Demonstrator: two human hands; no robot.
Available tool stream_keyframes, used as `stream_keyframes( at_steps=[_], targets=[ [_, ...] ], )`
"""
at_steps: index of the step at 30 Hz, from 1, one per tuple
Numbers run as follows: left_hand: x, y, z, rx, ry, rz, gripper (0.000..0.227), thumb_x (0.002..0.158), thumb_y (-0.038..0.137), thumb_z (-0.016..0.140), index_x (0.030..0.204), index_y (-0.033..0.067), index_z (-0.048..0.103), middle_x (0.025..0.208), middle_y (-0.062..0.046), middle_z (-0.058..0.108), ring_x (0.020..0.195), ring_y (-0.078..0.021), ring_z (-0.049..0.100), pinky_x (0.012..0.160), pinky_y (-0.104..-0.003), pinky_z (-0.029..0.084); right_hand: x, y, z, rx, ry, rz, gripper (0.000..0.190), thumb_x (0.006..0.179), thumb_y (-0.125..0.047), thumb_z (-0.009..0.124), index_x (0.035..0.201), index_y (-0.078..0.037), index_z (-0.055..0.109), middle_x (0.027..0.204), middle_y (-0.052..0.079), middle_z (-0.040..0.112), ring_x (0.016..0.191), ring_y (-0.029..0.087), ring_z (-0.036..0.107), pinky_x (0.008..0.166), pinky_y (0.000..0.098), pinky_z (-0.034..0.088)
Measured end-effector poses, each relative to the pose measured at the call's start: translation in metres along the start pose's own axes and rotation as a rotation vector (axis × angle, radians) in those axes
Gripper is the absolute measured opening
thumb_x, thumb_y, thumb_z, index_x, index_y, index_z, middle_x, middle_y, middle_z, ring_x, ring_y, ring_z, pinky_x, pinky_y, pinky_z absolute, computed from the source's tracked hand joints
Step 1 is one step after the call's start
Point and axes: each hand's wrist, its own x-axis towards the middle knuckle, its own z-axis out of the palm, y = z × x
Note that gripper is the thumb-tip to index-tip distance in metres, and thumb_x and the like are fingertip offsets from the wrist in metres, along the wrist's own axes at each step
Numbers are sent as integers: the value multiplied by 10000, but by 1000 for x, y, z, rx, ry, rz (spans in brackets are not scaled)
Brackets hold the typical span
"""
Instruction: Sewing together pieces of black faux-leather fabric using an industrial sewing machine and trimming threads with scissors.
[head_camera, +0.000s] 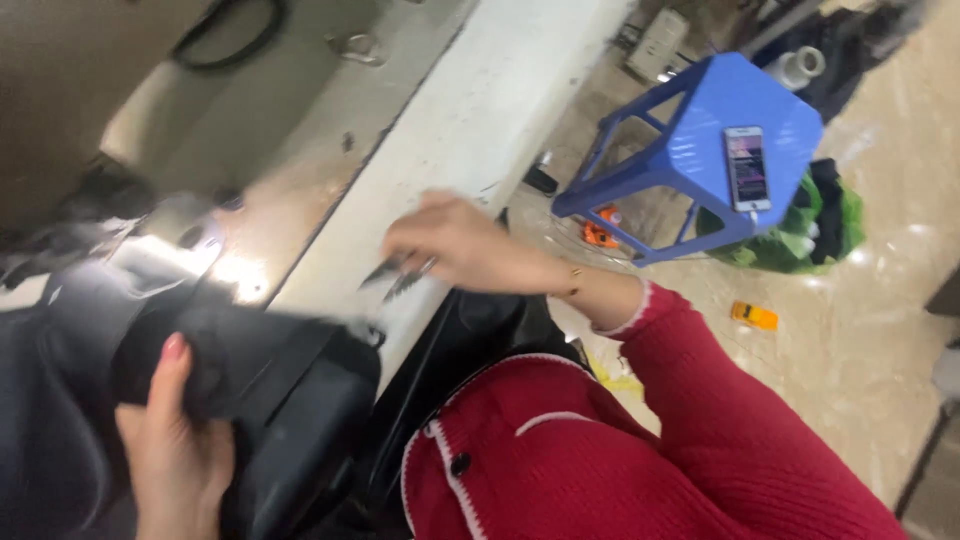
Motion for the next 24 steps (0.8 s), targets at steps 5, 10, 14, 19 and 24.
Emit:
stream_keyframes(
  at_steps=[5,10,14,19,24],
  targets=[
    [-7,14,13,-29,0,-45,337,856,186,774,1125,53,621,1083,-71,724,975,-147,719,900,-310,620,7,-20,-31,119,-41,193,383,753,44,605,1094,-131,629,865,13,699,757,257,670,815,367,423],
    [13,1,-6,-73,-20,-95,422,837,182,828,1149,82,561,1041,-109,723,978,-215,740,877,-368,612,8,-61,-42,4,-208,278,537,985,-549,520,1311,-122,551,781,110,641,755,305,686,798,430,481],
    [16,-3,-12,-148,-66,-141,430,853,143,794,1184,64,532,1043,-98,701,981,-219,731,889,-364,607,-10,-88,-34,164,-481,391,330,1009,-337,517,1155,-70,644,700,209,661,675,430,668,697,499,522],
    [14,-5,-26,-110,-39,-202,390,848,196,772,1118,126,499,928,-53,672,848,-182,713,786,-355,626,-61,-90,11,1051,-693,646,350,1083,-342,265,1146,-73,480,700,-23,412,494,129,470,513,292,411],
    [18,-8,-33,-49,0,-249,387,803,245,755,1073,161,492,818,-24,630,747,-151,659,670,-341,594,-65,-88,30,1557,-462,837,368,1112,-280,185,1177,-10,426,688,-17,350,403,51,362,461,255,334]
  ],
)
